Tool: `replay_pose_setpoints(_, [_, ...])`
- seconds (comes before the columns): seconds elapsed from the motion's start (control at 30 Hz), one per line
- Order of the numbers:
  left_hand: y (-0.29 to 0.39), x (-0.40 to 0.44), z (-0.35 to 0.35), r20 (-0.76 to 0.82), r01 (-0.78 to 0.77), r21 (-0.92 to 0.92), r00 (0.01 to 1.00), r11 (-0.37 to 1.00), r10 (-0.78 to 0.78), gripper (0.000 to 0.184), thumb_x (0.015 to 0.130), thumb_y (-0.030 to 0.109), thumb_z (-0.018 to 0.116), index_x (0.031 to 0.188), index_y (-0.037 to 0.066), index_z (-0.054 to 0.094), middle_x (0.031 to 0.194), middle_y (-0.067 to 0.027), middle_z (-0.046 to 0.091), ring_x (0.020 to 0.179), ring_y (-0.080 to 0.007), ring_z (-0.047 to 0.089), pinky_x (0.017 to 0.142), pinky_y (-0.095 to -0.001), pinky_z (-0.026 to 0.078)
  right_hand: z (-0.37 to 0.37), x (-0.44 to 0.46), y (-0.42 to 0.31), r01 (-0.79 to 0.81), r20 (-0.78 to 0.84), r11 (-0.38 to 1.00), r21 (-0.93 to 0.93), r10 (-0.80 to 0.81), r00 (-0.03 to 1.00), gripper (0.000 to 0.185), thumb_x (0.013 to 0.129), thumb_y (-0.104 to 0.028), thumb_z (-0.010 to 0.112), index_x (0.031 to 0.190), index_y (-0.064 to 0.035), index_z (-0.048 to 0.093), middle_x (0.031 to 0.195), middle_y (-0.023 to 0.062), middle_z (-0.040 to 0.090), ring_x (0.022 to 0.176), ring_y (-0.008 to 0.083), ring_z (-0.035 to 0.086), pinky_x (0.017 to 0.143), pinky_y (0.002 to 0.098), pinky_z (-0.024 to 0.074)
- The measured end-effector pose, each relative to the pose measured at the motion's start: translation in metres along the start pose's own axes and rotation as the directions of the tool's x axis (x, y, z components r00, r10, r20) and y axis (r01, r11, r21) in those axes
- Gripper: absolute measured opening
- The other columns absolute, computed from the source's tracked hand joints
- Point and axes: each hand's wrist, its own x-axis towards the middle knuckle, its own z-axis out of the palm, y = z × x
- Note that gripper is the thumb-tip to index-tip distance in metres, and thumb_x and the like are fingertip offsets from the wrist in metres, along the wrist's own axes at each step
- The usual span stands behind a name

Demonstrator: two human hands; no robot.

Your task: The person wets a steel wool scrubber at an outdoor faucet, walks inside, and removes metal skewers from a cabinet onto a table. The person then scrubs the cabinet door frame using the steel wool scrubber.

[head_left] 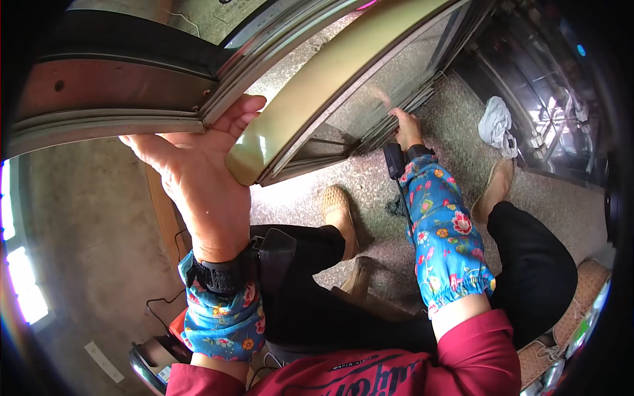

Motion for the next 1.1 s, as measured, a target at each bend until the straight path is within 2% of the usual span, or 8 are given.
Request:
replay_pose_setpoints(0.2, [-0.002, 0.011, 0.005, 0.026, 0.011, 0.019, 1.000, 1.000, -0.012, 0.064, 0.094, 0.063, 0.021, 0.132, 0.012, 0.032, 0.122, -0.0168, 0.049, 0.096, -0.0324, 0.056, 0.094, -0.0420, 0.042, -0.003, -0.006, -0.007, 0.027, 0.001, 0.991, -0.130, -0.027, 1.000, 0.018, 0.074, -0.018, 0.064, 0.084, -0.0025, 0.063, 0.078, 0.0082, 0.062, 0.068, 0.0183, 0.061, 0.061, 0.0324, 0.0480])
replay_pose_setpoints(0.4, [-0.003, 0.014, 0.011, -0.026, 0.006, 0.162, 1.000, 0.987, -0.002, 0.071, 0.093, 0.065, 0.014, 0.133, 0.008, 0.030, 0.121, -0.0193, 0.049, 0.094, -0.0325, 0.058, 0.097, -0.0403, 0.039, 0.015, -0.017, 0.001, 0.283, -0.166, 0.942, 0.182, -0.254, 0.953, 0.018, 0.076, -0.010, 0.060, 0.091, -0.0010, 0.059, 0.080, 0.0065, 0.061, 0.067, 0.0186, 0.060, 0.064, 0.0316, 0.0488])
replay_pose_setpoints(0.5, [-0.007, 0.022, 0.003, 0.120, 0.013, -0.073, 0.993, 0.997, -0.004, 0.056, 0.099, 0.049, 0.030, 0.133, 0.004, 0.028, 0.121, -0.0193, 0.050, 0.095, -0.0316, 0.059, 0.100, -0.0407, 0.037, 0.025, -0.029, 0.000, 0.421, -0.224, 0.890, 0.176, -0.380, 0.897, 0.022, 0.076, -0.007, 0.060, 0.097, -0.0015, 0.058, 0.085, 0.0054, 0.061, 0.066, 0.0164, 0.057, 0.062, 0.0308, 0.0482])
replay_pose_setpoints(0.57, [-0.006, 0.021, 0.013, -0.020, -0.093, 0.087, 0.995, 0.992, 0.095, 0.068, 0.092, 0.067, 0.022, 0.135, 0.014, 0.019, 0.112, -0.0186, 0.053, 0.078, -0.0326, 0.064, 0.078, -0.0414, 0.051, 0.031, -0.034, -0.001, 0.457, -0.252, 0.869, 0.190, -0.407, 0.878, 0.024, 0.076, -0.005, 0.060, 0.100, -0.0022, 0.057, 0.087, 0.0042, 0.060, 0.064, 0.0147, 0.054, 0.061, 0.0297, 0.0474])
replay_pose_setpoints(0.63, [-0.008, 0.022, 0.000, 0.136, -0.149, 0.103, 0.982, 0.984, 0.134, 0.084, 0.080, -0.013, 0.057, 0.141, 0.001, 0.000, 0.122, -0.0192, 0.051, 0.100, -0.0275, 0.060, 0.094, -0.0362, 0.047, 0.030, -0.034, -0.003, 0.438, -0.256, 0.882, 0.174, -0.389, 0.885, 0.027, 0.075, -0.005, 0.060, 0.102, -0.0024, 0.055, 0.089, 0.0035, 0.060, 0.065, 0.0150, 0.054, 0.060, 0.0298, 0.0474])
replay_pose_setpoints(0.77, [-0.015, 0.019, -0.011, 0.241, -0.246, 0.036, 0.943, 0.969, 0.230, 0.075, 0.086, -0.013, 0.048, 0.138, 0.004, -0.003, 0.121, -0.0210, 0.051, 0.098, -0.0257, 0.062, 0.088, -0.0348, 0.051, 0.034, -0.034, -0.008, 0.431, -0.257, 0.882, 0.189, -0.379, 0.889, 0.018, 0.077, -0.007, 0.057, 0.094, -0.0018, 0.053, 0.083, 0.0064, 0.057, 0.060, 0.0183, 0.055, 0.057, 0.0309, 0.0475])
replay_pose_setpoints(0.87, [-0.018, 0.022, -0.007, 0.036, -0.075, -0.014, 0.997, 0.997, 0.075, 0.052, 0.097, 0.056, 0.027, 0.126, 0.013, 0.023, 0.108, -0.0166, 0.052, 0.076, -0.0306, 0.064, 0.074, -0.0386, 0.052, 0.036, -0.028, -0.012, 0.421, -0.262, 0.894, 0.154, -0.374, 0.890, 0.015, 0.080, -0.013, 0.057, 0.088, -0.0015, 0.052, 0.073, 0.0058, 0.052, 0.052, 0.0184, 0.052, 0.051, 0.0312, 0.0458])
replay_pose_setpoints(1.1, [-0.017, 0.028, -0.008, 0.117, -0.060, -0.116, 0.990, 0.992, 0.073, 0.036, 0.100, 0.025, 0.033, 0.130, 0.008, 0.022, 0.111, -0.0193, 0.055, 0.087, -0.0298, 0.063, 0.086, -0.0376, 0.048, 0.045, -0.034, -0.030, 0.427, -0.254, 0.893, 0.141, -0.385, 0.888, 0.019, 0.081, -0.016, 0.055, 0.089, 0.0015, 0.054, 0.074, 0.0066, 0.051, 0.051, 0.0167, 0.048, 0.045, 0.0307, 0.0433])
